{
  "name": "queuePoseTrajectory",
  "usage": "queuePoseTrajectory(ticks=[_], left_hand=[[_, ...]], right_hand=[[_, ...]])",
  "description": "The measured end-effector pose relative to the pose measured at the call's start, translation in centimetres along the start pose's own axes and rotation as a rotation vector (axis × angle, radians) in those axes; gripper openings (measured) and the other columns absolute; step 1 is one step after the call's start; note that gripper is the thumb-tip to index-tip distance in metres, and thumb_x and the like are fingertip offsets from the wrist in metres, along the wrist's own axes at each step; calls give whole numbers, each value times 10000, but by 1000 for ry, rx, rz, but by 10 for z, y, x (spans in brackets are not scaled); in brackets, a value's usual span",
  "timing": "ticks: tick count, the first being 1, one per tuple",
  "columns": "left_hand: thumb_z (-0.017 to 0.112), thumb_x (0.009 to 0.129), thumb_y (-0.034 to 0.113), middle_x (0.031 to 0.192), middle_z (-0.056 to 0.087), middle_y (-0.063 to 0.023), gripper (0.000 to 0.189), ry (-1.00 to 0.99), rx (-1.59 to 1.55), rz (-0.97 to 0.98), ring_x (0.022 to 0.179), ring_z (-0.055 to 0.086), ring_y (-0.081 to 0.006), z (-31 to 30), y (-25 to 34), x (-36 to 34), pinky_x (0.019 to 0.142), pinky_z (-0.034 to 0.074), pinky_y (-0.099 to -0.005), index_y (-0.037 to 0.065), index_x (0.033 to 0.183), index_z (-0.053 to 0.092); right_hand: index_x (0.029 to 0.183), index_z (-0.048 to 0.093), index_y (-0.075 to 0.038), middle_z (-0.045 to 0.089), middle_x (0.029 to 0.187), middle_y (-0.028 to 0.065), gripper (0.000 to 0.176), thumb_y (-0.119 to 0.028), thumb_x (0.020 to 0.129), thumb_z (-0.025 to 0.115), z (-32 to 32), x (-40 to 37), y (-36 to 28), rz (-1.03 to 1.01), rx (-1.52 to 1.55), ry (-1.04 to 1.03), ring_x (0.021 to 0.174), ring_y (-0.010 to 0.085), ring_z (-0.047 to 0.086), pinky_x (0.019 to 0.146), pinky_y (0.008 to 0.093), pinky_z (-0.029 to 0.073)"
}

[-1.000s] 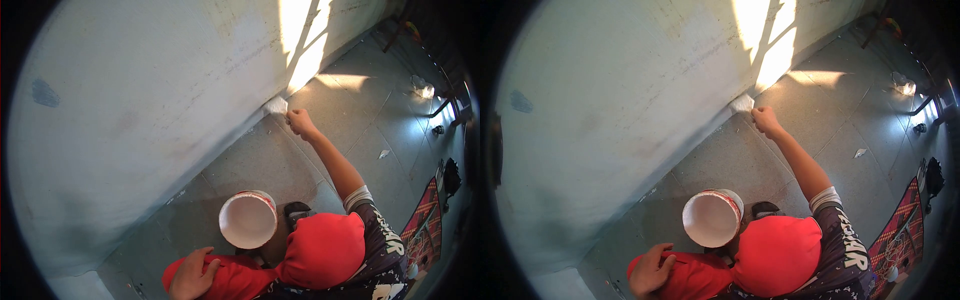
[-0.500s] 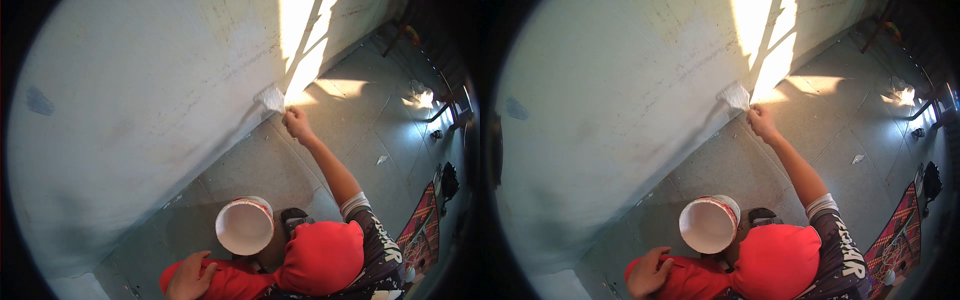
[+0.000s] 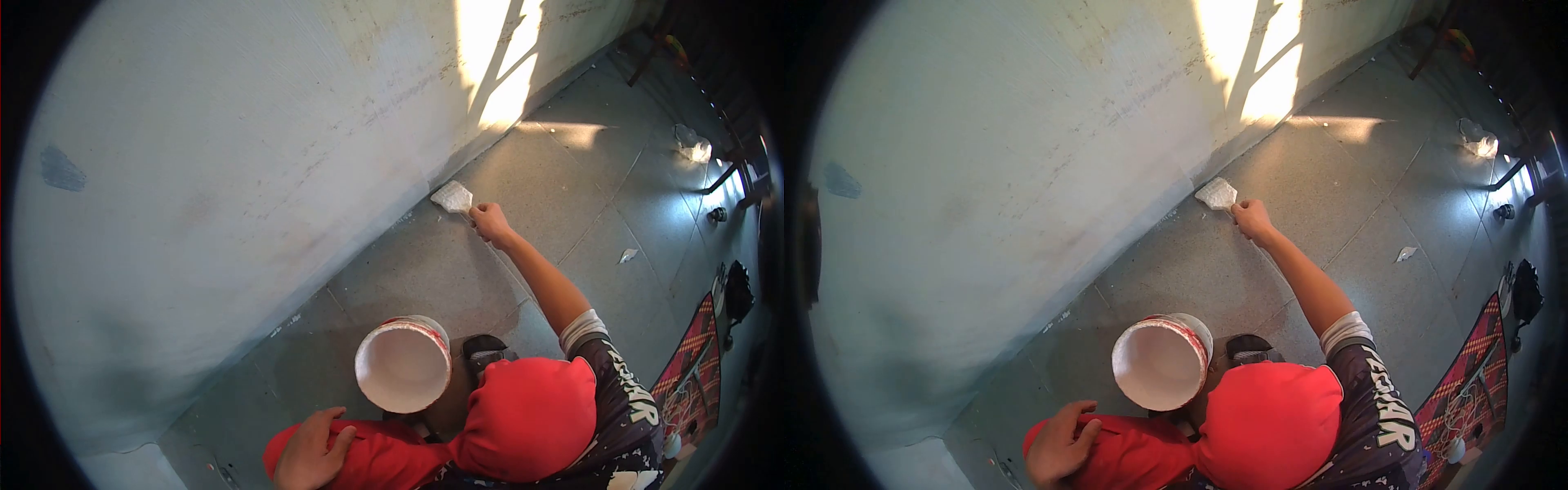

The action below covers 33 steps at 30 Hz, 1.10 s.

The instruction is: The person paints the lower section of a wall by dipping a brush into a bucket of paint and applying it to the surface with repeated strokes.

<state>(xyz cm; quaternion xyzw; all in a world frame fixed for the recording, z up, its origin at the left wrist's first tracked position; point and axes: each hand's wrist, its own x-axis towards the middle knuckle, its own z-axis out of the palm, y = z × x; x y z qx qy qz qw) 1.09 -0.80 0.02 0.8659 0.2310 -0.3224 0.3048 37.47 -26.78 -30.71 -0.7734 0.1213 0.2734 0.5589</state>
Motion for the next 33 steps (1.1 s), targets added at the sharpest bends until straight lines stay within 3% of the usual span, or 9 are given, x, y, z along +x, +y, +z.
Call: queuePoseTrajectory(ticks=[5,9,12,15,17,33], left_hand=[[594,955,260,1209,616,-203,414,-11,-38,-32,1041,654,-328,-1,2,-3,849,544,-371,0,1275,554],[592,955,265,1219,615,-204,422,20,12,56,1044,650,-333,1,-4,-3,858,540,-377,-4,1279,553],[594,951,268,1219,615,-205,429,18,4,51,1039,650,-335,-1,-1,-3,860,538,-377,-7,1278,554],[599,946,267,1214,616,-207,431,13,13,42,1033,651,-335,-2,0,-3,856,538,-377,-9,1274,556],[601,944,267,1211,616,-208,431,13,18,45,1031,652,-335,-2,-1,-3,853,538,-377,-9,1272,557],[605,938,258,1194,617,-208,427,26,25,79,1045,637,-348,-3,-5,-1,867,528,-383,-8,1268,555]], right_hand=[[896,614,25,570,731,63,245,-211,917,552,4,8,-6,16,-39,-3,528,116,472,425,294,354],[893,612,32,569,728,67,244,-202,919,548,8,14,-10,-2,-27,-23,525,117,470,423,293,349],[810,614,25,568,676,82,235,-184,905,562,14,17,-16,-1,-38,13,505,142,482,416,318,358],[812,608,5,556,678,59,210,-179,904,562,8,11,-23,-26,53,-2,506,121,461,417,306,346],[824,605,-14,548,684,37,194,-184,908,561,0,2,-21,-99,273,-74,507,102,444,415,293,333],[802,611,18,579,681,74,246,-188,916,543,17,14,-8,-19,-72,43,490,146,491,410,312,365]])
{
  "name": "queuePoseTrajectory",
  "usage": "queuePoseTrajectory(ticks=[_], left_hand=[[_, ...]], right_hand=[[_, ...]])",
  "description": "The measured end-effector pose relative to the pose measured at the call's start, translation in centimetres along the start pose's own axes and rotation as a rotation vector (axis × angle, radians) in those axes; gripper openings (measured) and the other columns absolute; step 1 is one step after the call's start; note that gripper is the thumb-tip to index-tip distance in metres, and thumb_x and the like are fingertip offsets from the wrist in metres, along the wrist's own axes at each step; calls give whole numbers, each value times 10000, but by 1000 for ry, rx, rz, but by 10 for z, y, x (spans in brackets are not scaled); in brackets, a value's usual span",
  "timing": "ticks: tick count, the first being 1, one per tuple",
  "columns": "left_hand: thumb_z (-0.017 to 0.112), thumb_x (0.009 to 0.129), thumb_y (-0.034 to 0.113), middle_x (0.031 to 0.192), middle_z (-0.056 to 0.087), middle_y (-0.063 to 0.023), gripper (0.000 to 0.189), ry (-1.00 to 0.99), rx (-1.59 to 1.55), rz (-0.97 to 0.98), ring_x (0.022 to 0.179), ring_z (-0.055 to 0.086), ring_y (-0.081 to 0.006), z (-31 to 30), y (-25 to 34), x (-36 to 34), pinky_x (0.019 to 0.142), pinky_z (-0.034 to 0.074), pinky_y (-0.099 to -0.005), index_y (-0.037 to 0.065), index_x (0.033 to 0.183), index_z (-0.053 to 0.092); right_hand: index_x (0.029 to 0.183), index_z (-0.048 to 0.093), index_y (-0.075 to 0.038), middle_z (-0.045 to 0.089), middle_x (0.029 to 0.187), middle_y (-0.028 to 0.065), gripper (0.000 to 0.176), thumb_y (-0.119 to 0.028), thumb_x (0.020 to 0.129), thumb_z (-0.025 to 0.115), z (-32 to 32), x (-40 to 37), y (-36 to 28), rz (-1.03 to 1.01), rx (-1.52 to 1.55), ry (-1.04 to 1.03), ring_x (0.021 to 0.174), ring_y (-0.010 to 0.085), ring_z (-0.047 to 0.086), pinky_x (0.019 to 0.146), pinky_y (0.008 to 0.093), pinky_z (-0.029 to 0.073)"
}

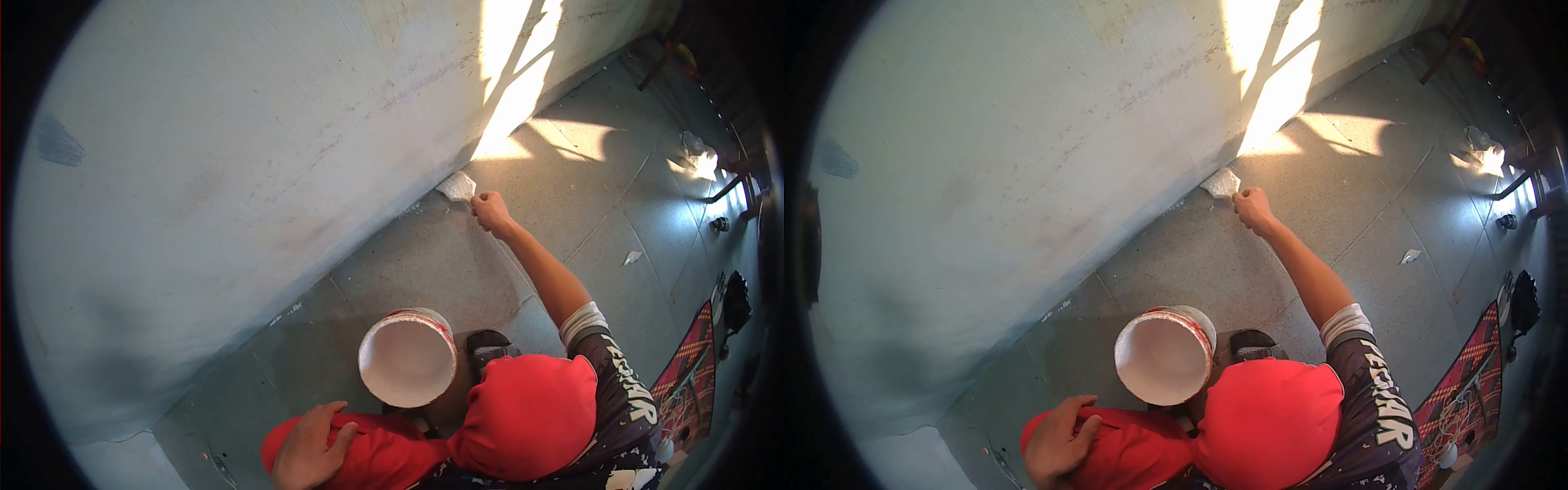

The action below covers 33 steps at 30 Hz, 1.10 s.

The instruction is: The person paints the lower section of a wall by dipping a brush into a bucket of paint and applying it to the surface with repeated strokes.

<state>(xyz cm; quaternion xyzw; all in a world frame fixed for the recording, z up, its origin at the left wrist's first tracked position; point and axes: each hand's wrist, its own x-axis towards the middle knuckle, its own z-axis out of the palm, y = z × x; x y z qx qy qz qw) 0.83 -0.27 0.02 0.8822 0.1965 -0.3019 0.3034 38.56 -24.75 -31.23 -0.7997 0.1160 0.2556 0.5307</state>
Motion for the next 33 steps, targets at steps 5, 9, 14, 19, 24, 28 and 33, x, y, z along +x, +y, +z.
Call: queuePoseTrajectory(ticks=[5,9,14,19,24,28,33], left_hand=[[606,938,259,1187,619,-210,428,-9,-10,-30,1036,642,-344,-1,3,0,861,528,-380,-2,1273,552],[607,938,260,1183,618,-208,425,-8,-15,-29,1010,649,-337,-3,4,0,853,526,-378,1,1271,555],[609,938,262,1174,620,-207,424,7,-9,-10,990,652,-332,-1,1,0,866,520,-379,2,1268,557],[609,937,268,1175,622,-205,426,-8,-20,-59,1030,644,-335,-1,5,-2,885,512,-380,-2,1263,559],[606,940,269,1180,622,-207,428,9,3,-10,1037,645,-334,-1,1,-3,881,516,-379,-5,1264,557],[603,941,273,1191,619,-209,432,-35,-91,-86,1027,648,-337,-2,6,-1,866,524,-380,-5,1268,556],[602,940,272,1172,628,-208,423,6,3,-17,995,659,-339,-1,4,-2,844,531,-383,-3,1260,564]], right_hand=[[812,589,-15,541,680,34,197,-173,916,535,-11,-10,-4,-48,286,-93,486,105,437,407,286,325],[818,583,-21,526,674,29,192,-181,914,539,-18,-24,-1,-2,262,-98,486,92,422,401,282,308],[828,584,-23,530,683,40,193,-195,907,549,-12,-11,-2,35,94,-56,494,107,435,400,291,312],[867,562,-43,496,707,-1,177,-199,943,532,-13,0,-13,-3,116,-99,512,68,393,420,262,299],[872,571,-35,520,703,12,159,-183,925,547,-33,-18,-3,-74,362,-186,513,85,422,410,273,304],[889,566,-38,523,719,6,159,-190,932,549,-35,-15,2,-42,232,-207,518,69,417,413,261,298],[876,558,-43,522,717,1,159,-189,936,551,-22,-3,-12,-33,105,-112,515,63,411,417,254,310]])
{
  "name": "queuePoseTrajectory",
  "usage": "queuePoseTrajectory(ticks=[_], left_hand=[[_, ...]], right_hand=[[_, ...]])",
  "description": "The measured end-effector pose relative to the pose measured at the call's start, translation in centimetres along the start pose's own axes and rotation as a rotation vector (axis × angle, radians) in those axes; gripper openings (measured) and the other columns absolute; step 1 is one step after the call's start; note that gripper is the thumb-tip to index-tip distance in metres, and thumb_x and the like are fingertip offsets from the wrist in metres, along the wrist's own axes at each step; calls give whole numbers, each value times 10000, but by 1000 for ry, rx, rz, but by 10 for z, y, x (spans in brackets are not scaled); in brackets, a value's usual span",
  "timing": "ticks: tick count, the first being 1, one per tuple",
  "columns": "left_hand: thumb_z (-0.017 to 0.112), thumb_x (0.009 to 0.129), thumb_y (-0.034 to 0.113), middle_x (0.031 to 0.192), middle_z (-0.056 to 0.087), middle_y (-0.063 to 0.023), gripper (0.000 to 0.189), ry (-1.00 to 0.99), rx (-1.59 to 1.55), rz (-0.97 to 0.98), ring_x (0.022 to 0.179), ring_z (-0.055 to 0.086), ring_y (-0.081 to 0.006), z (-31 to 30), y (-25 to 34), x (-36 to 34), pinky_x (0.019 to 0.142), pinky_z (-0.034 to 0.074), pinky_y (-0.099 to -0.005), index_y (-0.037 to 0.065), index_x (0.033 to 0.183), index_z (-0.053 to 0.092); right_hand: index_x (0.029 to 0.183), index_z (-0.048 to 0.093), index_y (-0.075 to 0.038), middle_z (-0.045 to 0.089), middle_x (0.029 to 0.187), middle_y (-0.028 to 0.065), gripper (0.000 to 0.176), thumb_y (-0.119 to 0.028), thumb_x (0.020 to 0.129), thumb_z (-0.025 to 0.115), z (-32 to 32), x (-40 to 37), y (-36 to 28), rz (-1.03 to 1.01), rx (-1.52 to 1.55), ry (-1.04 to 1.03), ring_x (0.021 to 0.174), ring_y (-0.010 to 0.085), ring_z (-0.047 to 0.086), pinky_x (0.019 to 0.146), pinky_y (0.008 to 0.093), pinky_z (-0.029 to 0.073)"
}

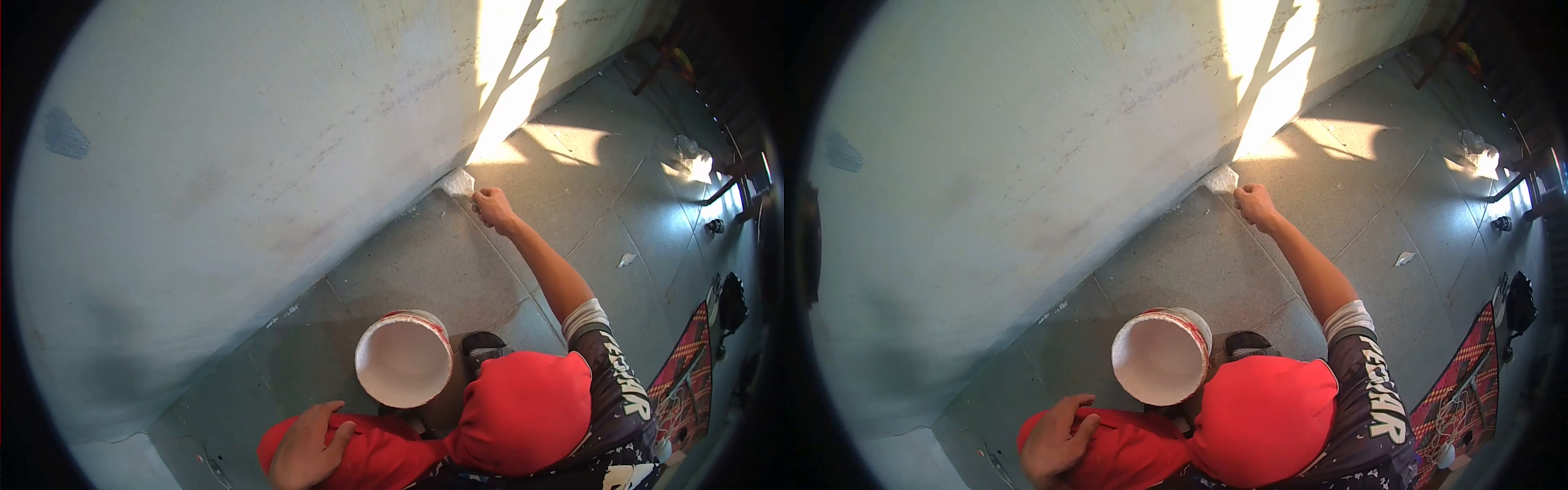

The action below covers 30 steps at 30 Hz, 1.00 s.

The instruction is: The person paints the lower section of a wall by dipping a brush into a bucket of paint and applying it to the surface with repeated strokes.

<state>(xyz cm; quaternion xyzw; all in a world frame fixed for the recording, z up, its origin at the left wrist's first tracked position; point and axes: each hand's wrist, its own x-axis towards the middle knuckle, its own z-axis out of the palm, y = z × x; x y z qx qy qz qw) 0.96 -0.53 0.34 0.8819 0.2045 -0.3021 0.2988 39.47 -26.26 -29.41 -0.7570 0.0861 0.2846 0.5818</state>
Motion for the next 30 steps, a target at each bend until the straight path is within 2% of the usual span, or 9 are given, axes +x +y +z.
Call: queuePoseTrajectory(ticks=[3,5,8,12,14,17,21,27,30], left_hand=[[602,939,268,1159,633,-208,417,8,-3,4,978,665,-339,1,-3,0,836,532,-383,-3,1255,569],[603,938,266,1153,636,-208,416,11,-2,19,972,667,-337,1,-3,0,835,532,-382,-3,1253,570],[605,936,262,1153,636,-208,417,-12,-35,-22,976,666,-333,0,0,3,832,533,-381,-4,1255,569],[606,935,257,1161,633,-205,414,-13,-16,-15,977,666,-326,0,0,5,832,535,-376,-1,1256,570],[606,935,257,1166,632,-204,413,-17,2,-18,978,665,-325,0,-1,3,834,535,-375,0,1256,570],[605,934,259,1178,628,-204,415,3,-24,-17,984,663,-327,1,-2,0,839,534,-376,0,1257,571],[595,938,260,1190,624,-201,416,-1,11,9,993,660,-331,1,-4,1,840,534,-376,-1,1261,568],[592,940,264,1190,624,-199,417,-17,-10,-28,998,658,-332,0,3,2,841,534,-374,5,1265,567],[592,940,268,1189,624,-198,417,-13,9,-23,1002,658,-330,2,1,2,841,536,-373,9,1265,567]], right_hand=[[856,543,-56,518,709,-3,147,-177,940,547,-7,-18,-27,-72,79,3,515,56,409,417,244,317],[877,540,-76,504,709,-28,143,-189,964,530,-17,-35,-39,-182,259,-68,495,29,386,398,222,293],[885,538,-85,509,713,-31,136,-192,967,525,-29,-52,-46,-226,252,-93,489,16,375,395,212,286],[878,537,-87,507,706,-27,131,-189,959,522,-34,-41,-29,-164,206,-81,478,21,372,390,218,281],[859,547,-47,519,698,2,159,-192,924,549,-30,-29,-15,-33,113,-5,503,63,417,405,254,316],[872,566,-19,539,704,30,180,-192,916,549,-23,-13,3,29,34,39,502,96,436,408,282,333],[866,587,3,570,728,64,197,-184,915,548,-12,3,14,28,-16,86,505,125,460,414,297,349],[865,575,-17,532,703,22,187,-187,933,540,-9,20,3,68,-115,93,528,102,441,428,295,346],[853,574,-40,518,694,4,175,-191,937,544,-15,13,-1,-27,-18,77,521,84,418,427,287,331]])
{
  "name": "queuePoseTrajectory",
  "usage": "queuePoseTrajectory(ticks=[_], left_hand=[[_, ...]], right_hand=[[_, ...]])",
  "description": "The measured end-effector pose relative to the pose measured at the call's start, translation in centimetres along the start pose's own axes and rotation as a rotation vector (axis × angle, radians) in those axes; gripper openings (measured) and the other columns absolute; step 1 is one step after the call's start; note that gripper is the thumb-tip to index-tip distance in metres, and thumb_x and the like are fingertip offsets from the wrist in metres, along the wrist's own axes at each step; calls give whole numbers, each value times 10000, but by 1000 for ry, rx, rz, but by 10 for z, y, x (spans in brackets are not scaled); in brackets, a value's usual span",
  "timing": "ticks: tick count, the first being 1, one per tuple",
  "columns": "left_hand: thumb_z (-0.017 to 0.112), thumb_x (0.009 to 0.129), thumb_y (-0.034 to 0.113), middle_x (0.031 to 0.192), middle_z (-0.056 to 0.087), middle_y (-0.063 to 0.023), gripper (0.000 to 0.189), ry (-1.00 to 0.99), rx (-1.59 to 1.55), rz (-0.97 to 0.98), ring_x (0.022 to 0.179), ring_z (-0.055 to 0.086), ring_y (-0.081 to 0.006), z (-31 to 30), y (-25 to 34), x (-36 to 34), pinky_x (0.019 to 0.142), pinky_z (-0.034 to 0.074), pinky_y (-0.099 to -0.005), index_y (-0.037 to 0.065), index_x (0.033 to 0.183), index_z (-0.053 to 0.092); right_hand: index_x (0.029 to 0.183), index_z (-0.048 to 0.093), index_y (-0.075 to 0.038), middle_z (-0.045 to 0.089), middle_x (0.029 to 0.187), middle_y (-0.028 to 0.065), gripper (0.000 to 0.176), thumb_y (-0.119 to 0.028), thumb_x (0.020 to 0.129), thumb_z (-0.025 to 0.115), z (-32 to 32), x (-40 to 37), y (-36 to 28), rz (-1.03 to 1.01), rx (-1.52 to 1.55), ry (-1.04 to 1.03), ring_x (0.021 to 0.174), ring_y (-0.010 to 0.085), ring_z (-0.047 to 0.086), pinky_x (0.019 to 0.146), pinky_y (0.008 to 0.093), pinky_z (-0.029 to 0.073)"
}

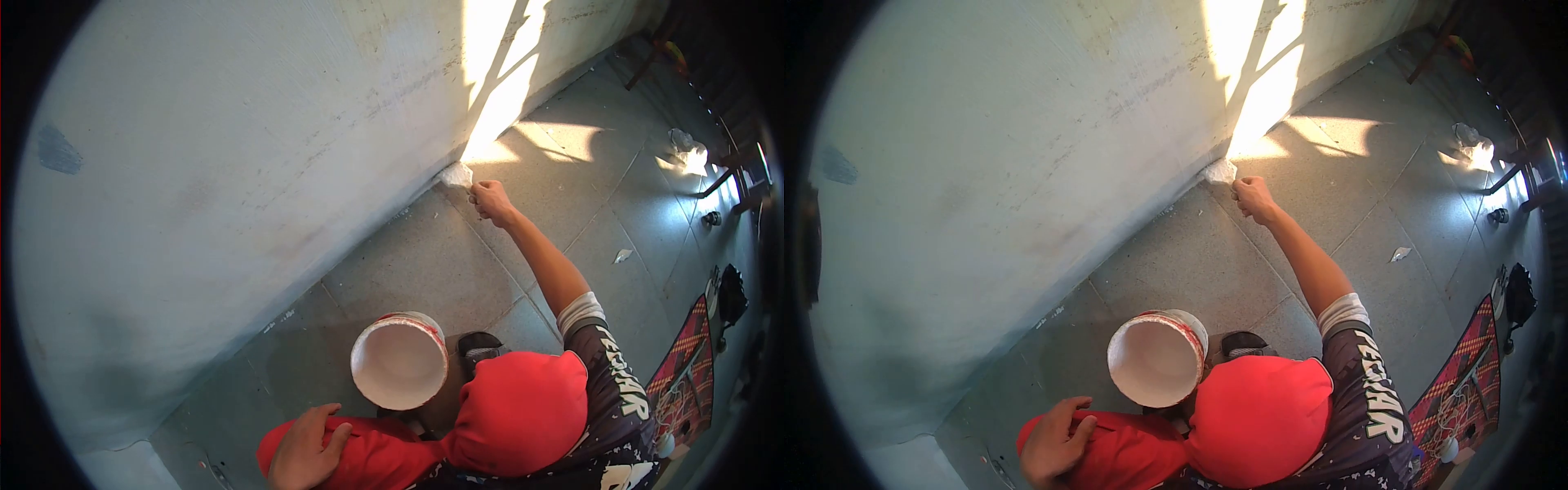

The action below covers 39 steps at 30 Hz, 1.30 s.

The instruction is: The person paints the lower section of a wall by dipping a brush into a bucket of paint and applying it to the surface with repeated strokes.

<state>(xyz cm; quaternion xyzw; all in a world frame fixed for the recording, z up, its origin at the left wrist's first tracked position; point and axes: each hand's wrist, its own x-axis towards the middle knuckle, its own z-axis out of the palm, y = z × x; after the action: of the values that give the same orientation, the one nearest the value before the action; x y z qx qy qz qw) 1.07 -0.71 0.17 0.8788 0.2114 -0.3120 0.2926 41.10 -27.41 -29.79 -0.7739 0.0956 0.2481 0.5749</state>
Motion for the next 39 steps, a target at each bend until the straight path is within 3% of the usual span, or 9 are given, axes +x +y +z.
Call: queuePoseTrajectory(ticks=[2,6,15,17,21,27,31,34,39], left_hand=[[592,941,270,1188,624,-197,416,16,17,24,1005,657,-329,0,-2,0,841,537,-373,10,1265,568],[591,942,271,1192,624,-195,412,10,-13,1,1010,655,-331,-1,-2,1,841,539,-373,12,1262,570],[589,943,273,1210,616,-202,424,-6,-20,0,1022,652,-329,0,-3,1,849,538,-370,4,1270,562],[589,944,274,1213,615,-204,427,2,-15,20,1025,653,-330,1,-6,1,851,538,-370,1,1271,561],[588,945,269,1217,613,-208,426,-7,-13,-1,1033,655,-332,-1,-3,2,853,542,-369,-7,1267,561],[593,942,264,1213,616,-210,423,-3,-52,0,1033,657,-330,-1,1,1,853,543,-367,-8,1264,564],[593,943,268,1209,618,-209,422,23,-6,26,1029,658,-326,0,-3,-1,850,541,-371,-4,1264,566],[595,942,274,1211,620,-204,426,-9,-11,-34,1030,655,-324,-2,2,-3,850,537,-373,-2,1265,566],[600,940,294,1201,623,-211,437,1,-34,-22,1031,650,-331,-2,-1,4,867,527,-379,2,1263,569]], right_hand=[[834,567,-67,515,692,-12,164,-187,942,543,-11,-11,3,-8,228,-80,513,64,399,424,274,316],[797,554,-68,518,679,-8,174,-187,924,545,-18,-22,5,37,228,-59,495,63,393,412,264,292],[786,538,-66,507,679,-8,184,-187,924,557,-4,0,-1,7,-32,15,504,70,392,414,265,304],[805,546,-81,505,677,-12,160,-180,930,549,-13,-12,-9,-87,234,-63,505,60,391,415,262,303],[817,548,-101,507,682,-17,140,-175,935,539,-30,-28,-9,-117,323,-129,507,50,388,414,256,297],[875,608,-12,562,724,33,206,-199,931,544,-15,-8,9,13,-74,-21,527,107,448,442,293,362],[861,609,-13,579,747,45,201,-194,924,549,0,5,12,28,-131,-16,534,110,454,445,295,366],[832,575,-46,516,703,-4,196,-195,950,528,-2,-5,-1,-1,-17,-42,532,73,427,438,260,338],[935,578,-54,508,703,-37,154,-194,976,529,-38,-60,-67,-255,375,-182,493,21,397,395,208,302]])
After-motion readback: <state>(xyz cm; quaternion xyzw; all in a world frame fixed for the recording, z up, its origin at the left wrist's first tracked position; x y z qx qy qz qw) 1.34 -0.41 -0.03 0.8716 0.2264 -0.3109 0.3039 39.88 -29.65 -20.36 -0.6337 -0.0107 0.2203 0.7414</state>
